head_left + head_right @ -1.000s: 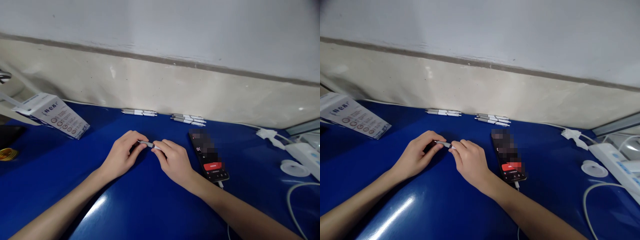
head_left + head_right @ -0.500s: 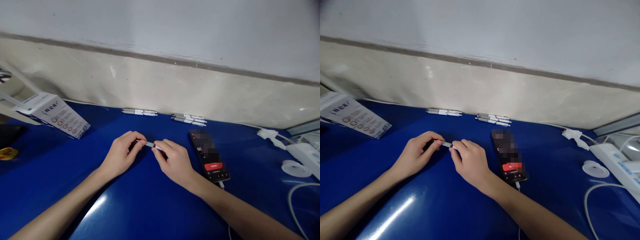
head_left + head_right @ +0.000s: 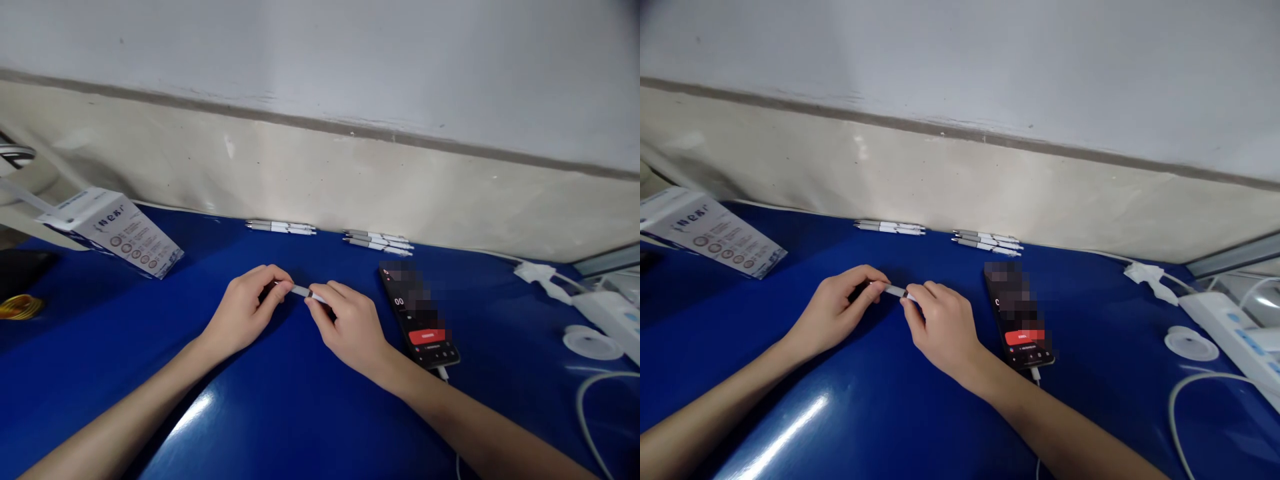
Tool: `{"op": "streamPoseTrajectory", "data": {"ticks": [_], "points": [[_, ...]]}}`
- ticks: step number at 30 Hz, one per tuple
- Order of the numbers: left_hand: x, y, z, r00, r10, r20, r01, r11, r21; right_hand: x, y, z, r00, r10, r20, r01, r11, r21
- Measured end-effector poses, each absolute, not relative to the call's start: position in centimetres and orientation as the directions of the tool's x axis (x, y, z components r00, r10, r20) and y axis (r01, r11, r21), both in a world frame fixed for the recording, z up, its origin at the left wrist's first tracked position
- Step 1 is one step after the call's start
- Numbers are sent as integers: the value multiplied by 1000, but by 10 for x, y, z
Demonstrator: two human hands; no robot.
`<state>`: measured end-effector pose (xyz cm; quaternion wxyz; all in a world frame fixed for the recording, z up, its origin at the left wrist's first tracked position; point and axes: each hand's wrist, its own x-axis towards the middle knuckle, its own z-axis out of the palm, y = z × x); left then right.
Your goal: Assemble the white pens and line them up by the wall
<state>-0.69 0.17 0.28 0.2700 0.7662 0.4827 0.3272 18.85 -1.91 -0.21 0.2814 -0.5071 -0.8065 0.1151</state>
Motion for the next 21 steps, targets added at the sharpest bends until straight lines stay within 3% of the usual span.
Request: {"op": "streamPoseTrajectory", "data": {"ticks": [5, 14, 21], "points": [[-7, 1, 3, 363, 870, 333, 510, -485, 711, 189, -20, -2, -311, 893, 327, 750, 441, -492], [-7, 2, 1, 290, 930, 228, 585, -360, 726, 189, -20, -2, -322, 887, 330, 762, 450, -466], [-7, 1, 3, 345, 877, 334, 528, -475, 704, 189, -19, -1, -315, 894, 318, 757, 439, -485]]}}
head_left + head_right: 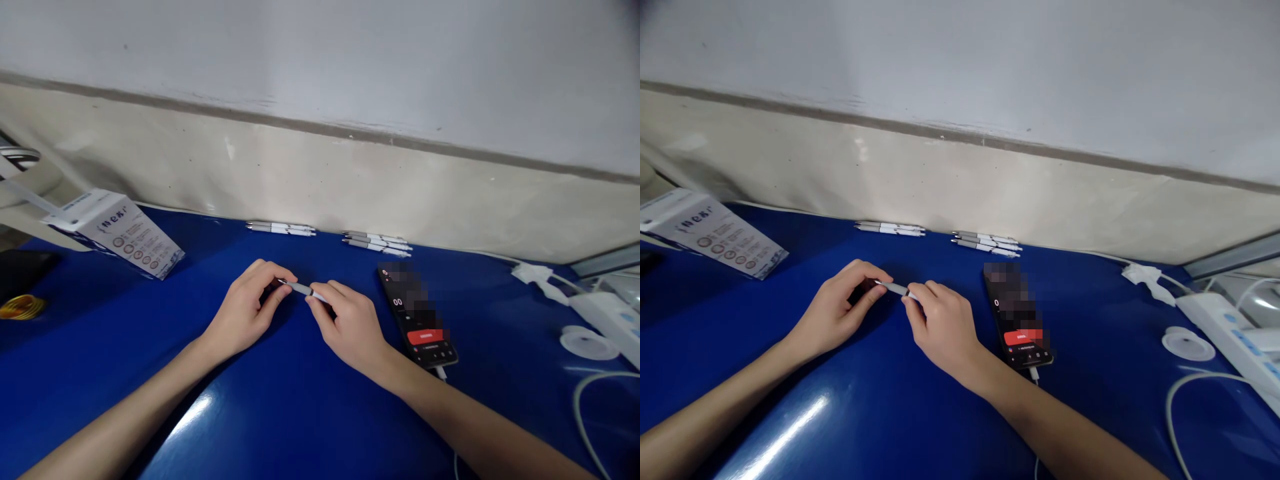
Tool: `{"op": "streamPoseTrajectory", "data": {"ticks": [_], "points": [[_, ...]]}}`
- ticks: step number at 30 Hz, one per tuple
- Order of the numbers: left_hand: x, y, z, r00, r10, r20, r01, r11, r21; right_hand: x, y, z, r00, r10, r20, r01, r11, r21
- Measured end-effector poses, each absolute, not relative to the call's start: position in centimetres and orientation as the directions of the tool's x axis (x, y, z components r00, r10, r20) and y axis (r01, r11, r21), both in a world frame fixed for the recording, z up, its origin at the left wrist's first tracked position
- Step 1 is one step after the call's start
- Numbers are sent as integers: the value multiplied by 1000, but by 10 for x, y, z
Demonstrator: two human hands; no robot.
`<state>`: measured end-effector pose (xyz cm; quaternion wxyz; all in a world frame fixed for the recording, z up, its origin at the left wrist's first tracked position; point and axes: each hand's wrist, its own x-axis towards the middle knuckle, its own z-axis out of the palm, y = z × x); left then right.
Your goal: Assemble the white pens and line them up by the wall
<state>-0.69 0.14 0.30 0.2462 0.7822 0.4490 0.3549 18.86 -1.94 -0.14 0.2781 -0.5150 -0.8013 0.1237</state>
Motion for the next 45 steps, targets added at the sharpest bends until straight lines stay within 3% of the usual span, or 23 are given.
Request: {"op": "streamPoseTrajectory", "data": {"ticks": [9, 16, 23, 31, 39, 45], "points": [[-6, 2, 3, 289, 932, 218, 593, -353, 724, 188, -20, -2, -338, 884, 323, 762, 458, -457], [-7, 1, 5, 358, 882, 307, 534, -463, 707, 189, -19, -2, -332, 885, 326, 754, 456, -472], [-6, 2, 2, 301, 928, 218, 577, -359, 734, 189, -19, -3, -341, 880, 331, 753, 466, -464], [-7, 2, 5, 387, 870, 305, 527, -480, 701, 189, -19, -4, -336, 886, 319, 755, 455, -471], [-7, 2, 4, 302, 932, 200, 574, -345, 743, 190, -19, -3, -352, 881, 317, 752, 468, -464], [-9, 5, 4, 357, 893, 275, 520, -434, 735, 190, -19, -4, -356, 878, 320, 738, 474, -480]]}}
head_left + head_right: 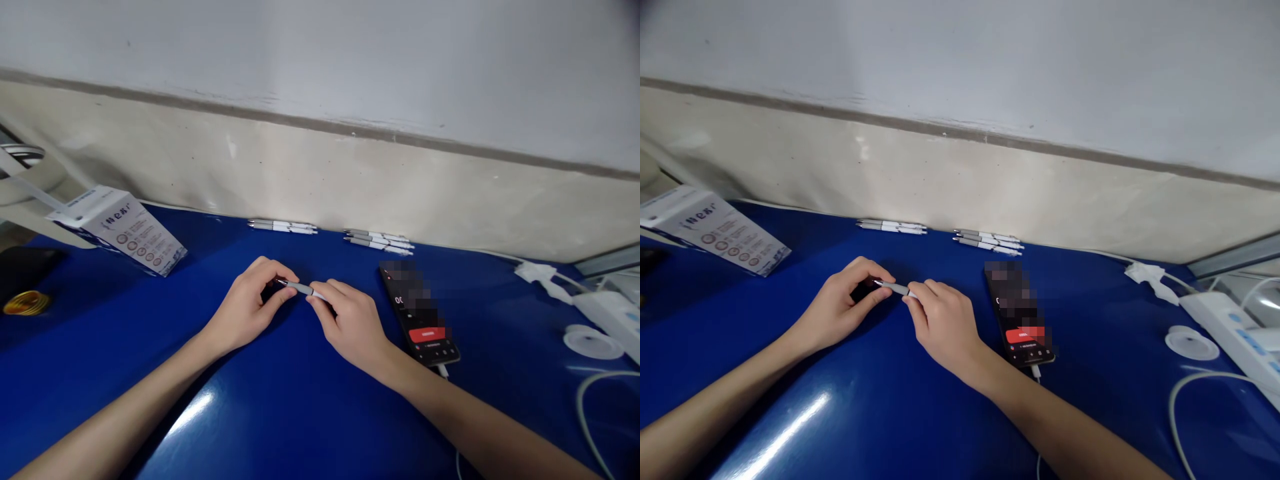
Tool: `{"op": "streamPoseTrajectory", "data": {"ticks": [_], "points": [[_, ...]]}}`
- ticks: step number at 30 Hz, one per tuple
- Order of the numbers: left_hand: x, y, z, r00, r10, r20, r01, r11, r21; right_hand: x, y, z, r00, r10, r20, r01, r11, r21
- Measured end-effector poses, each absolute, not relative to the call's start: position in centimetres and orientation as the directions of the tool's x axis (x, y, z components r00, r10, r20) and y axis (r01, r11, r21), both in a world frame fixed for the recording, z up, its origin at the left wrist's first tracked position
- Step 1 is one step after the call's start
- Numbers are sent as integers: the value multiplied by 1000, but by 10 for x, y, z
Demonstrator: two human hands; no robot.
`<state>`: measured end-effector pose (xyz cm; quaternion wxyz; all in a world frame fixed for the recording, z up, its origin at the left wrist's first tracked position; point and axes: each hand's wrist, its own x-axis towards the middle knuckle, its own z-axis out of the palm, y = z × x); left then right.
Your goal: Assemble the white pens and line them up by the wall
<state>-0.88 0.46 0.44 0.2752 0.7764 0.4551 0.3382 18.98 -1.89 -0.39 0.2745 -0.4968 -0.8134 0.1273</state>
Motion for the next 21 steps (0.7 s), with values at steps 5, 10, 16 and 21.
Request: {"op": "streamPoseTrajectory", "data": {"ticks": [5, 10, 16, 21], "points": [[-8, 6, 4, 337, 906, 255, 483, -399, 779, 191, -18, -3, -327, 882, 338, 663, 469, -583], [-8, 5, 4, 336, 909, 245, 482, -390, 785, 192, -16, 2, -281, 882, 379, 473, 471, -745], [-8, 4, 3, 364, 899, 243, 484, -406, 775, 192, -14, 6, -245, 928, 281, 327, 352, -877], [-7, 4, 6, 371, 897, 241, 474, -406, 781, 191, -15, 5, -199, 931, 306, 355, 360, -863]]}}
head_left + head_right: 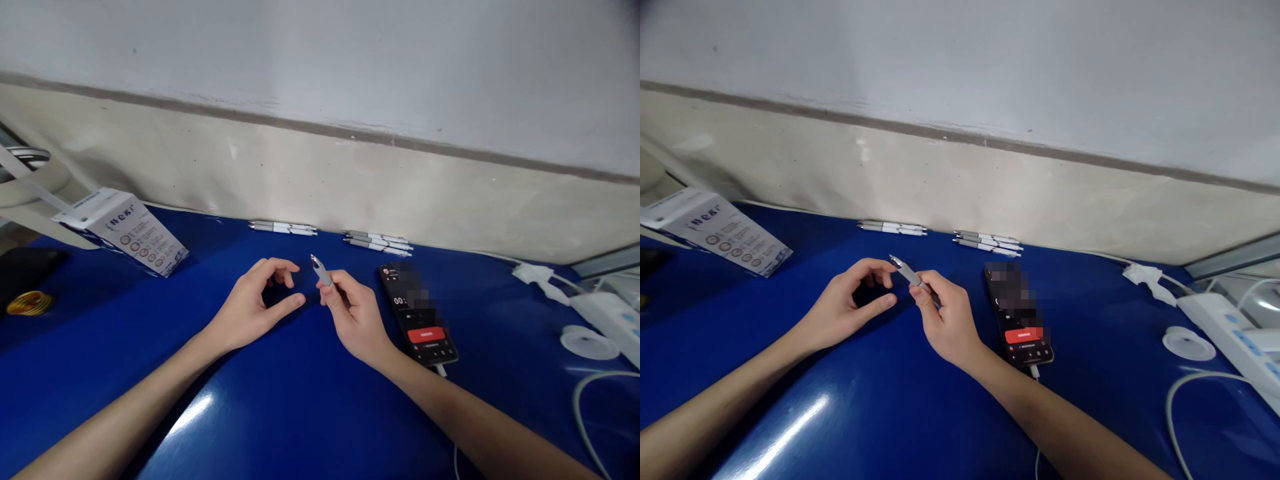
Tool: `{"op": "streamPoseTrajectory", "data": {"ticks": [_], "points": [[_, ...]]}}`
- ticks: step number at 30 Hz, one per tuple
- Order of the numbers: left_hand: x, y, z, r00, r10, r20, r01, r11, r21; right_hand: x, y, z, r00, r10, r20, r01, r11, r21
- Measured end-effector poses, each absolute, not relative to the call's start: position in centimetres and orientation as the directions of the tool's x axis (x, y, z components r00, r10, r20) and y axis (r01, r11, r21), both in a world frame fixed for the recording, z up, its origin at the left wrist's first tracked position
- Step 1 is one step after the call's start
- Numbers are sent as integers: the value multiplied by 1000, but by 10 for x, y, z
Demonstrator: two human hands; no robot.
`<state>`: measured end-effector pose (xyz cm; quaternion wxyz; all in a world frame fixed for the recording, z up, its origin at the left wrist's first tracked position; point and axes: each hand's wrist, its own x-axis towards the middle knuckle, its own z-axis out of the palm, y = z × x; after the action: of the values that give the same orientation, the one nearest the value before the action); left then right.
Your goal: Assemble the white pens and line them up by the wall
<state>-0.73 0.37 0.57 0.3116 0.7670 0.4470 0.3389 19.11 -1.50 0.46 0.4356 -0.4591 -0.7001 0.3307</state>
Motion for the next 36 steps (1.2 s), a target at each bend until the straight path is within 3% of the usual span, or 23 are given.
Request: {"op": "streamPoseTrajectory", "data": {"ticks": [5, 13, 23, 30, 36], "points": [[-10, 1, 8, 379, 894, 239, 422, -396, 815, 188, -19, 0, -215, 894, 392, 514, 445, -733], [-9, 3, 5, 340, 925, 171, 504, -332, 797, 188, -20, -4, -377, 863, 336, 752, 497, -433], [-7, 3, 8, 380, 882, 279, 534, -456, 712, 188, -21, -5, -332, 882, 335, 724, 466, -509], [-7, 3, 6, 259, 944, 206, 553, -320, 769, 188, -22, -5, -278, 888, 368, 747, 440, -499], [-9, 7, 6, 323, 931, 169, 558, -332, 760, 188, -22, -5, -318, 883, 345, 753, 456, -474]]}}
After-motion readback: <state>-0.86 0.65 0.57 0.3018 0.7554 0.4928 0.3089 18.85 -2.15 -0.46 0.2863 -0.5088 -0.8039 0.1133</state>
